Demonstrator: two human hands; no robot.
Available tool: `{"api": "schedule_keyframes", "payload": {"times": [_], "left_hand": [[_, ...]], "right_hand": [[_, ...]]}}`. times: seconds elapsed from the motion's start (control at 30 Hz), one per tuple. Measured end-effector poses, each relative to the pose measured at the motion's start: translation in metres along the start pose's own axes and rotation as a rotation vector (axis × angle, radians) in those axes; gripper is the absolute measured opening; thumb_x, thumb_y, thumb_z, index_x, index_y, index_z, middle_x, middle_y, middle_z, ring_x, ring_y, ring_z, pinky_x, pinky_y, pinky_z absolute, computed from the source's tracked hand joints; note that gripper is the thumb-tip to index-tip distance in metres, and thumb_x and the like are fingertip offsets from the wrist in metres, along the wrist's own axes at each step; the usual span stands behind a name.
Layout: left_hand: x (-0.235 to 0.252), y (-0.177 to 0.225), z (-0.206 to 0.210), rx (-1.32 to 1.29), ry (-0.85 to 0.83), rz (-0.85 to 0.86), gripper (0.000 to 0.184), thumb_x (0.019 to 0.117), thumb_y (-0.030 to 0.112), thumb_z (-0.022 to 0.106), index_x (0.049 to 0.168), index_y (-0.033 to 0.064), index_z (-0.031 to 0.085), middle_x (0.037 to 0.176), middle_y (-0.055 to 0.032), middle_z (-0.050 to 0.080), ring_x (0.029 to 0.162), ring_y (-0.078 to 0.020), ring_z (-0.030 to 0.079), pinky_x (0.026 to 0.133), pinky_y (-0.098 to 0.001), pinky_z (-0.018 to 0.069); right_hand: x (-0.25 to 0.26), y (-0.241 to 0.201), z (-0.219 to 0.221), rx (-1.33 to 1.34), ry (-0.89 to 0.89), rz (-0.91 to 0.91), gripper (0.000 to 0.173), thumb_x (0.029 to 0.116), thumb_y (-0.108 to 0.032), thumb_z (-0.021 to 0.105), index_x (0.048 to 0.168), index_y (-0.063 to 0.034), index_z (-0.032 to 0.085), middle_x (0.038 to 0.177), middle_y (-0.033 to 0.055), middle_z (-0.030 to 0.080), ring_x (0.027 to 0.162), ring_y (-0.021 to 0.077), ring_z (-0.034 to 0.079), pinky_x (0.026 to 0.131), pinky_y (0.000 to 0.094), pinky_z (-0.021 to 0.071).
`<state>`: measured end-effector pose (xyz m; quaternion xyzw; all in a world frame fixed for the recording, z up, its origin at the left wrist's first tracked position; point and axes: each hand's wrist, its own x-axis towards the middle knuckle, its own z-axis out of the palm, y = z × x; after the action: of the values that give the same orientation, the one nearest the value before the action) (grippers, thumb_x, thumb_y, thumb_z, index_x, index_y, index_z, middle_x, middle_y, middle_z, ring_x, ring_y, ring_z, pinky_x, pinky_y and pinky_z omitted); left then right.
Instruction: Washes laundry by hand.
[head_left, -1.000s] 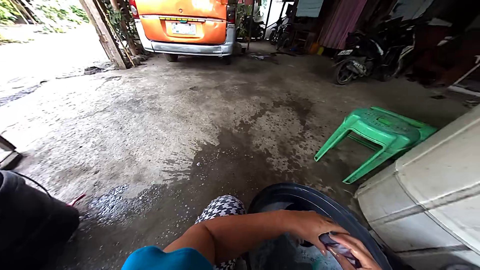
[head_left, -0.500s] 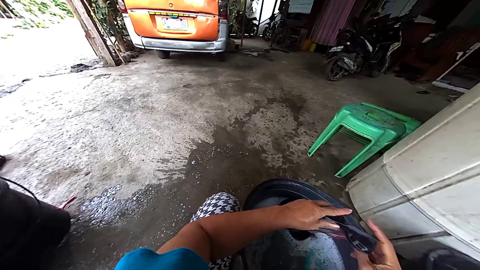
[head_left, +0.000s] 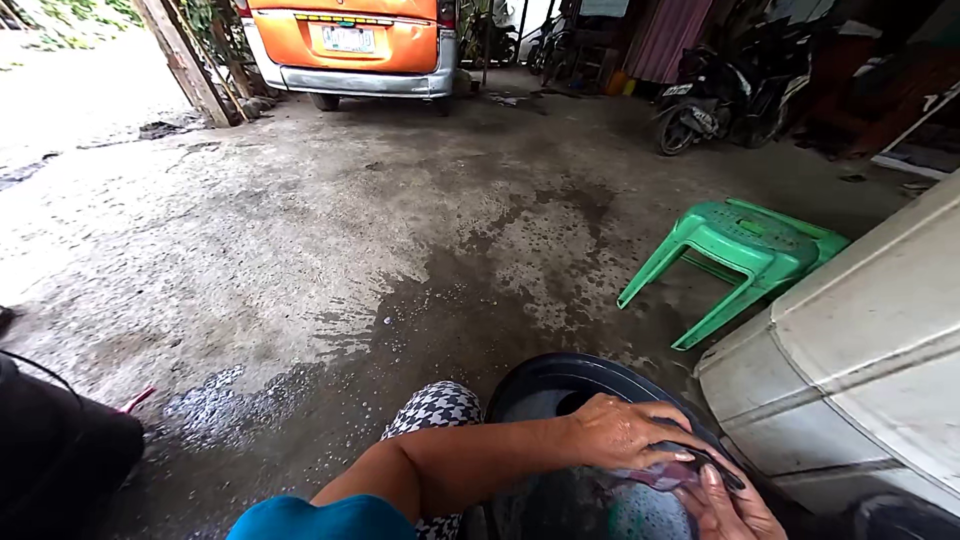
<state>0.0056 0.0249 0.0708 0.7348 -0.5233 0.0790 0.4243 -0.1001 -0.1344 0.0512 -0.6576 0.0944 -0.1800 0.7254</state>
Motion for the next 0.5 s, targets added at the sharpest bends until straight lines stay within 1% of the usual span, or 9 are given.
{"api": "schedule_keyframes", "payload": {"times": [0.07, 0.1, 0.17, 0.2, 0.27, 0.3, 0.37, 0.43, 0.5], "left_hand": [[0.002, -0.003, -0.003, 0.013, 0.051, -0.057, 0.023, 0.1014, 0.019, 0.064, 0.118, 0.0098, 0.077, 0.127, -0.0138, 0.07, 0.108, -0.0302, 0.07, 0.088, -0.0485, 0.0575], [0.003, -0.004, -0.004, 0.006, 0.074, -0.087, 0.023, 0.1015, 0.02, 0.064, 0.117, 0.0097, 0.078, 0.128, -0.0147, 0.069, 0.113, -0.0314, 0.067, 0.096, -0.048, 0.0542], [0.006, -0.007, -0.005, -0.024, 0.115, -0.128, 0.023, 0.1003, 0.022, 0.066, 0.114, 0.0098, 0.08, 0.128, -0.0166, 0.068, 0.117, -0.0334, 0.062, 0.102, -0.0475, 0.0486], [0.006, -0.009, -0.005, -0.041, 0.133, -0.123, 0.021, 0.0988, 0.021, 0.068, 0.111, 0.0093, 0.081, 0.126, -0.0175, 0.068, 0.117, -0.0341, 0.061, 0.103, -0.0478, 0.0474], [0.007, -0.011, -0.003, -0.118, 0.165, -0.076, 0.018, 0.0949, 0.015, 0.07, 0.104, 0.0046, 0.081, 0.122, -0.0194, 0.069, 0.117, -0.0346, 0.061, 0.104, -0.0483, 0.046], [0.007, -0.011, -0.002, -0.176, 0.194, -0.049, 0.016, 0.0919, 0.01, 0.071, 0.099, 0.0007, 0.081, 0.117, -0.0206, 0.07, 0.115, -0.0339, 0.062, 0.103, -0.047, 0.047], [0.007, -0.009, -0.001, -0.293, 0.261, -0.046, 0.012, 0.087, 0.002, 0.07, 0.091, -0.0054, 0.079, 0.109, -0.0218, 0.072, 0.109, -0.0297, 0.066, 0.099, -0.0398, 0.0506], [0.008, -0.011, -0.003, -0.35, 0.288, -0.092, 0.013, 0.0892, -0.002, 0.066, 0.091, -0.0092, 0.077, 0.107, -0.0231, 0.072, 0.106, -0.0268, 0.067, 0.096, -0.0352, 0.0527], [0.007, -0.015, -0.007, -0.259, 0.227, -0.114, 0.017, 0.096, 0.002, 0.063, 0.097, -0.0083, 0.077, 0.104, -0.0224, 0.074, 0.101, -0.0276, 0.072, 0.094, -0.0385, 0.0553]], "right_hand": [[0.003, 0.002, -0.006, 0.014, 0.025, -0.035, 0.029, 0.1062, -0.003, 0.041, 0.128, -0.0016, 0.059, 0.111, -0.0046, 0.074, 0.093, 0.0074, 0.074, 0.082, 0.0287, 0.0643], [0.004, 0.002, -0.008, 0.022, 0.034, -0.048, 0.029, 0.1064, -0.003, 0.041, 0.128, -0.001, 0.061, 0.113, -0.004, 0.074, 0.096, 0.0078, 0.074, 0.085, 0.0291, 0.0636], [0.005, 0.002, -0.006, 0.03, 0.07, -0.063, 0.024, 0.1053, -0.002, 0.045, 0.119, -0.0041, 0.065, 0.101, -0.007, 0.076, 0.086, 0.0058, 0.075, 0.079, 0.0268, 0.0645], [0.004, 0.002, -0.005, 0.023, 0.071, -0.07, 0.023, 0.1051, -0.003, 0.046, 0.117, -0.0051, 0.065, 0.097, -0.0084, 0.076, 0.082, 0.0043, 0.074, 0.075, 0.0252, 0.0643], [0.004, 0.002, -0.005, -0.004, 0.049, -0.094, 0.024, 0.1049, -0.005, 0.047, 0.12, -0.0042, 0.066, 0.098, -0.0088, 0.075, 0.079, 0.0018, 0.072, 0.07, 0.0215, 0.0626], [0.004, 0.003, -0.007, -0.02, 0.038, -0.112, 0.025, 0.1048, -0.006, 0.047, 0.122, -0.0041, 0.066, 0.099, -0.0092, 0.075, 0.077, 0.0004, 0.071, 0.067, 0.0197, 0.0611], [0.006, 0.004, -0.011, -0.03, 0.051, -0.14, 0.027, 0.1053, -0.005, 0.045, 0.123, -0.0026, 0.065, 0.097, -0.0091, 0.075, 0.07, -0.0001, 0.069, 0.062, 0.0186, 0.0595], [0.007, 0.001, -0.012, -0.038, 0.103, -0.129, 0.029, 0.1063, -0.006, 0.043, 0.129, -0.0008, 0.061, 0.094, -0.0084, 0.074, 0.066, 0.0012, 0.068, 0.061, 0.0198, 0.0604], [0.006, -0.003, -0.012, -0.028, 0.154, -0.075, 0.033, 0.1073, -0.007, 0.042, 0.137, 0.0005, 0.054, 0.101, -0.0047, 0.073, 0.071, 0.0038, 0.071, 0.064, 0.022, 0.0624]]}}
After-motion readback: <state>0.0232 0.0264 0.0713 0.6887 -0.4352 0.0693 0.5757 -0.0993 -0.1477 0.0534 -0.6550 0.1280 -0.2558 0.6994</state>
